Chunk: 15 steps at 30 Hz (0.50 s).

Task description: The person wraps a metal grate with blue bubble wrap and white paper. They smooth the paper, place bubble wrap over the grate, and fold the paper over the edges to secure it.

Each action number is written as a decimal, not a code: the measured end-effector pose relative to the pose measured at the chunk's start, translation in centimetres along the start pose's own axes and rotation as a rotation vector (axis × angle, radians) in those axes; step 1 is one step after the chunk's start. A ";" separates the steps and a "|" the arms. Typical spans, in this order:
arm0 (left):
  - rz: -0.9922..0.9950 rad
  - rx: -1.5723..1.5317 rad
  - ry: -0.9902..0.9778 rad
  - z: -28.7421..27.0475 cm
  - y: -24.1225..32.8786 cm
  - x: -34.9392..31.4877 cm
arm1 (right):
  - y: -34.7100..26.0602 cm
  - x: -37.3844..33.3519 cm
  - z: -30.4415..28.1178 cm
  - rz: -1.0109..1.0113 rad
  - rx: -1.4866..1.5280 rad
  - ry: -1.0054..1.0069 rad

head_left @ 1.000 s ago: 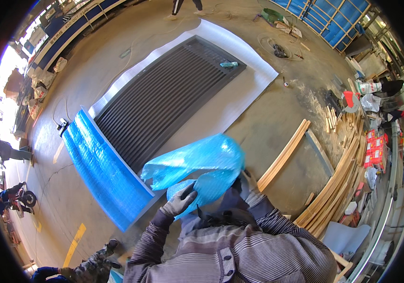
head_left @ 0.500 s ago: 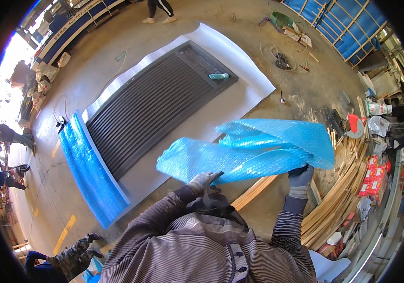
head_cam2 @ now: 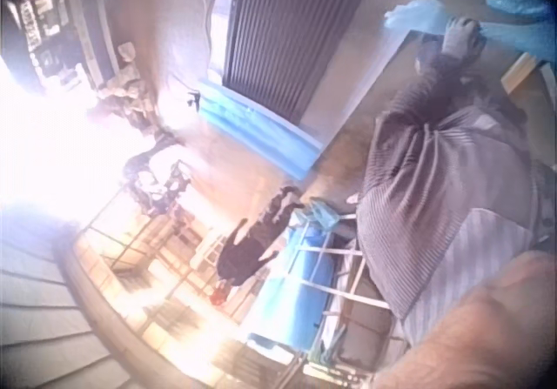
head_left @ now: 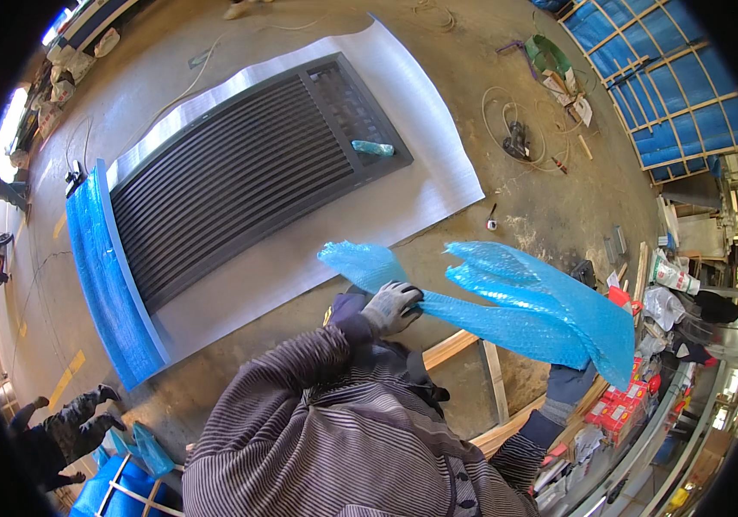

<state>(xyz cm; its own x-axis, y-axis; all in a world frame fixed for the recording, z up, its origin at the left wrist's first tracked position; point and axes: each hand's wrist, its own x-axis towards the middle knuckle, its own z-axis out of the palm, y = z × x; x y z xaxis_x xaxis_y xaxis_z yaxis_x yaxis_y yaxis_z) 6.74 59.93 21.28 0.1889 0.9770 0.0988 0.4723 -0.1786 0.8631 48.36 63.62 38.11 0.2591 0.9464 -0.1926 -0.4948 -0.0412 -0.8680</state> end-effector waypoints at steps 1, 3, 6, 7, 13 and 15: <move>-0.002 0.020 -0.112 -0.3 0.3 2.5 | -0.8 1.2 -0.6 0.003 -0.022 0.149; -0.018 -0.060 -0.157 -0.6 0.9 7.3 | -1.5 4.2 -1.8 -0.012 -0.036 0.122; -0.016 -0.086 -0.167 -0.4 1.1 13.8 | -1.6 9.9 -4.2 0.031 -0.017 0.190; -0.041 -0.074 -0.157 -0.2 1.2 14.8 | -1.3 11.4 -5.1 0.076 0.004 0.208; -0.223 0.019 -0.068 3.7 3.3 20.0 | -0.4 29.9 -7.3 0.255 0.039 0.032; -0.277 0.006 0.012 5.6 5.1 21.2 | -0.4 37.5 -5.8 0.323 0.029 -0.110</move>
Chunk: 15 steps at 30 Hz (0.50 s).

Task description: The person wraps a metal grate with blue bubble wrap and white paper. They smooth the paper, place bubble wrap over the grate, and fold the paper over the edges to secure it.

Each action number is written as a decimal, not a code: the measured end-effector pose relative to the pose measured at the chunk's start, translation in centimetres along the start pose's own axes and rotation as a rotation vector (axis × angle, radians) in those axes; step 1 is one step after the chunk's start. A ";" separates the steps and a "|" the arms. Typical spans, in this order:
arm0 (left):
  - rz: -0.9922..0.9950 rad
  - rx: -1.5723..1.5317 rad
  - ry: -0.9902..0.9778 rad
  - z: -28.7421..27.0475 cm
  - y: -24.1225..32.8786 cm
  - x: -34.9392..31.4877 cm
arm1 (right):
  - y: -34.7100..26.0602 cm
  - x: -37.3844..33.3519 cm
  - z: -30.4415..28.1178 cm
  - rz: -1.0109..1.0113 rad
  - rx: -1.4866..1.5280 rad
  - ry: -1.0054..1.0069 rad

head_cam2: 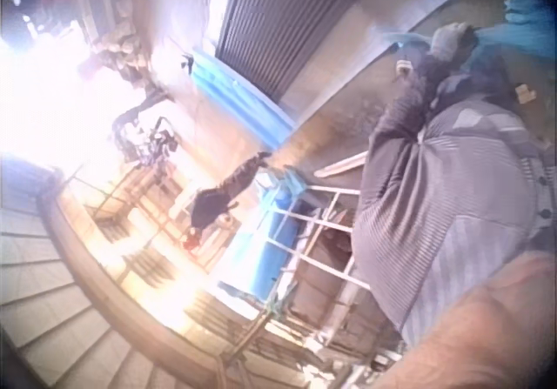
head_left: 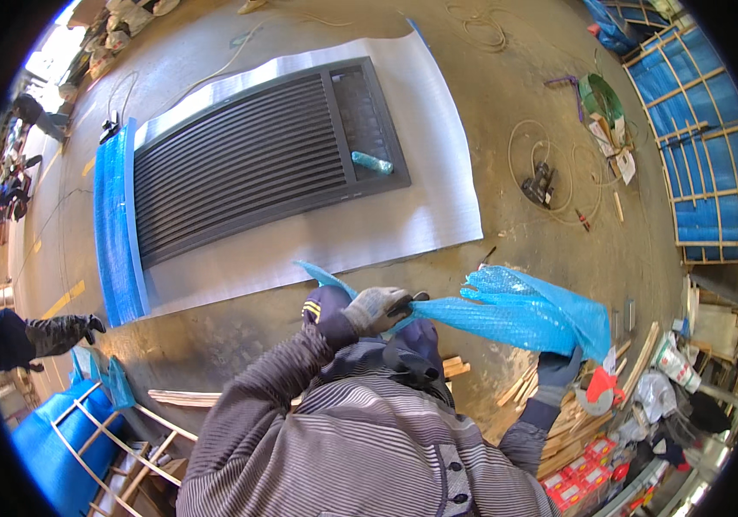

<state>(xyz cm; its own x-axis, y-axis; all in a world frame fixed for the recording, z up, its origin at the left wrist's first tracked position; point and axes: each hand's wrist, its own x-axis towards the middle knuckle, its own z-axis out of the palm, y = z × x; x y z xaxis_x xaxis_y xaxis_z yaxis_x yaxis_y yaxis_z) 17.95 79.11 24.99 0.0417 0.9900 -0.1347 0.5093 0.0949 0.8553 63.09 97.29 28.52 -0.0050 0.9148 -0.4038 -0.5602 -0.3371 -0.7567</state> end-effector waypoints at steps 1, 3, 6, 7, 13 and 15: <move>-0.023 -0.018 0.038 1.0 1.1 0.4 | -1.3 3.6 0.7 0.016 -0.035 -0.062; -0.039 0.000 0.040 2.8 3.0 1.2 | -3.6 10.3 3.1 0.032 -0.047 -0.187; 0.003 -0.016 0.071 4.8 4.3 3.2 | -5.6 17.6 7.0 0.088 -0.027 -0.366; 0.019 -0.008 0.087 5.1 4.3 4.1 | -5.9 19.7 8.4 0.108 0.000 -0.483; -0.028 -0.088 0.270 5.1 2.2 9.6 | -5.2 28.6 15.5 0.170 -0.014 -0.425; -0.058 -0.130 0.352 4.3 1.5 11.9 | -5.7 30.4 17.3 0.187 -0.039 -0.434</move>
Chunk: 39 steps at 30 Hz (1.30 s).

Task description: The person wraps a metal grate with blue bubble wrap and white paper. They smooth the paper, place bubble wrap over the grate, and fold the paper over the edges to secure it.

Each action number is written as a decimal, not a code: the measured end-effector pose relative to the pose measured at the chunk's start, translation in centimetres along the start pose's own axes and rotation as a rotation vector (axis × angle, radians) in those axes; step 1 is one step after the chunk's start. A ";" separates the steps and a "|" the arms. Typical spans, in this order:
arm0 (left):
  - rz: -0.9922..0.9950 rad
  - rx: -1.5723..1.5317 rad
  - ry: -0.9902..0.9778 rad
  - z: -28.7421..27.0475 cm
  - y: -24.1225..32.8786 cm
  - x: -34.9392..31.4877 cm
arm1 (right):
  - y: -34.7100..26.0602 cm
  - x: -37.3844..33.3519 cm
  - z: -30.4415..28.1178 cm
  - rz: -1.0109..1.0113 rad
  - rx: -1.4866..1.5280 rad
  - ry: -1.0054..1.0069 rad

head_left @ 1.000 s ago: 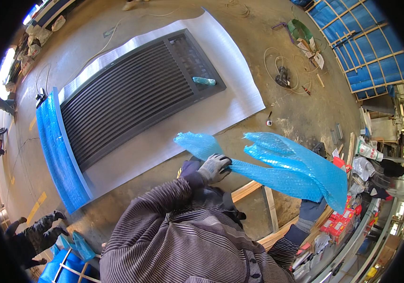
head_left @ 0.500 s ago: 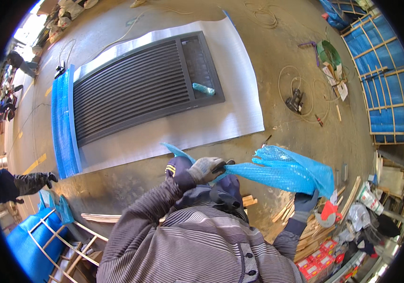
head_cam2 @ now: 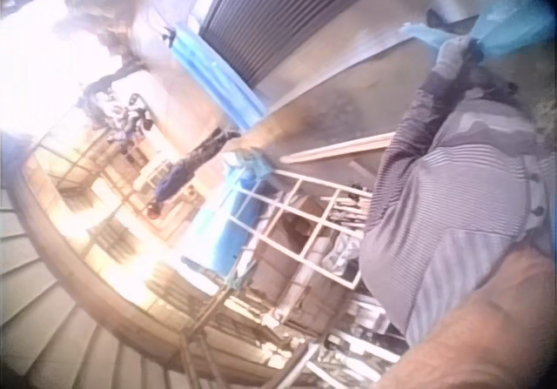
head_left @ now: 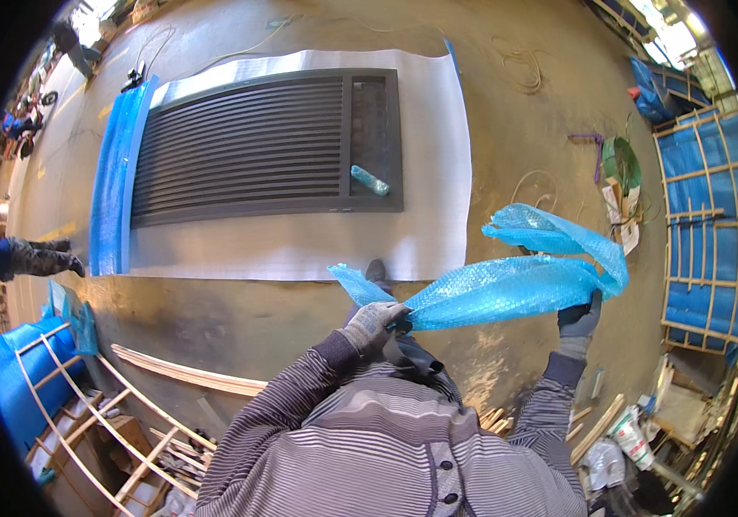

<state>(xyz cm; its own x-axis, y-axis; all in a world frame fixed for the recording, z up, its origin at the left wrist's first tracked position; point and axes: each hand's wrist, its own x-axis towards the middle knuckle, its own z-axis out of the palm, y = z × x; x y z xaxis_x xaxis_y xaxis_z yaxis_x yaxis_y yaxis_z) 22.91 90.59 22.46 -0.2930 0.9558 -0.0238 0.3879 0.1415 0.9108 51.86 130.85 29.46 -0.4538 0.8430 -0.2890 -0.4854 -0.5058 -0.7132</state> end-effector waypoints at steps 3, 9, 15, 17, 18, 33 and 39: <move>-0.107 -0.024 -0.042 -0.3 -0.7 3.6 | -2.5 2.7 2.1 0.035 -0.082 -0.009; -0.023 0.065 -0.138 -2.6 -3.0 11.3 | -5.3 7.1 5.8 0.041 -0.153 0.125; -0.125 0.028 -0.116 -4.1 -5.6 15.3 | -5.3 14.9 7.9 0.076 -0.191 0.080; -0.200 0.006 -0.093 -3.8 -6.3 15.8 | -5.3 18.5 8.3 0.151 -0.227 -0.007; -0.227 0.017 -0.074 -3.4 -6.5 16.1 | -5.1 20.7 8.5 0.187 -0.246 -0.071; -0.781 -0.021 0.557 0.9 -5.6 30.1 | 14.6 62.7 24.0 0.673 -0.409 -0.337; -0.700 -0.168 0.620 -2.2 -8.4 38.4 | 19.5 69.7 28.6 0.711 -0.299 -0.680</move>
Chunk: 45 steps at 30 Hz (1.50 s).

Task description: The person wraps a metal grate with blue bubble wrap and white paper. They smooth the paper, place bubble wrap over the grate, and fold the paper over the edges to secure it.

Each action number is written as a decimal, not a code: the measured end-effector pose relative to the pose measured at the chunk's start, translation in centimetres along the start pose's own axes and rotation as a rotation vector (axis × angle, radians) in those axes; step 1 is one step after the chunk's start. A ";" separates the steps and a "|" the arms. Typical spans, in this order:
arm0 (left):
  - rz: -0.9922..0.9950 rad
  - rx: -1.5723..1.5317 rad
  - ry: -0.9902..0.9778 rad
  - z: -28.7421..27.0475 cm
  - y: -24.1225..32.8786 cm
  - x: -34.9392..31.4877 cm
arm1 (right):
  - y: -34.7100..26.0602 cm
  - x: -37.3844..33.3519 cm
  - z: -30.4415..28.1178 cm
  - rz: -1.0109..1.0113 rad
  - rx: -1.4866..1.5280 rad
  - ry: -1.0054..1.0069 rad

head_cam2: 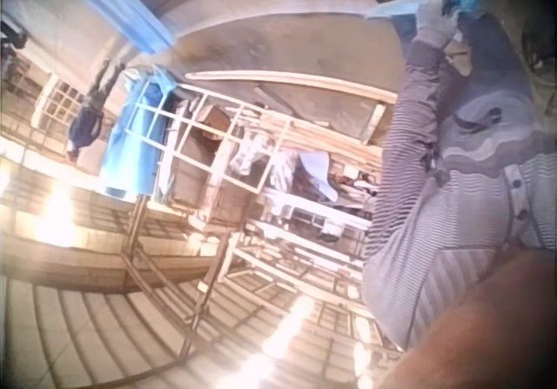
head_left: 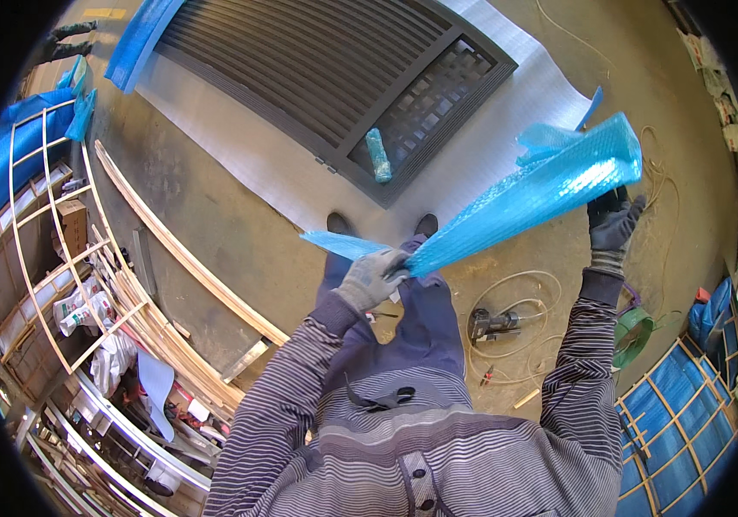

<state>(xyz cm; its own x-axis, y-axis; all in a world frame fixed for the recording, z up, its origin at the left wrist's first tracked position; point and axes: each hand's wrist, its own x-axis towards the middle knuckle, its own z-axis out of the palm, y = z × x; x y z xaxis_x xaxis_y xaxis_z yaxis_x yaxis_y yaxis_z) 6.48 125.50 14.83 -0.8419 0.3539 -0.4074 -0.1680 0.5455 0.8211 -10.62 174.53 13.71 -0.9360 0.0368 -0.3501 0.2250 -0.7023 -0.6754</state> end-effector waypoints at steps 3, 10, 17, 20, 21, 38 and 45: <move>0.106 -0.081 0.014 1.0 0.1 5.0 | 5.9 -0.8 -3.3 0.065 -0.328 0.391; 0.088 -0.111 -0.008 2.3 -2.7 13.1 | 23.8 -8.6 -4.3 0.543 -0.736 0.146; -0.036 -0.276 0.024 3.1 -7.0 15.6 | 33.0 -7.8 3.2 0.378 -0.788 -0.153; -0.048 -0.286 0.025 3.6 -8.1 16.5 | 34.8 -5.8 3.1 0.425 -1.132 -0.168; -0.055 -0.285 0.022 3.6 -8.4 16.8 | 35.1 -5.0 2.9 0.472 -1.306 -0.132; 0.039 -0.359 -0.118 4.0 -39.9 26.4 | 43.2 20.4 -0.7 0.106 -0.868 -0.019; -0.094 0.175 0.147 -2.1 -51.5 30.9 | 55.4 31.4 -6.4 -0.032 -1.161 -0.237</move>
<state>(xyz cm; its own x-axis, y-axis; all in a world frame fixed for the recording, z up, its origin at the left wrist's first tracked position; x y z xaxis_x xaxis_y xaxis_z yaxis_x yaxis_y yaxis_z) -11.98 106.74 -39.21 -0.8944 0.1883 -0.4057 -0.1683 0.6986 0.6954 -25.80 141.32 -38.87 -0.9451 -0.1759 -0.2754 0.1967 0.3669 -0.9092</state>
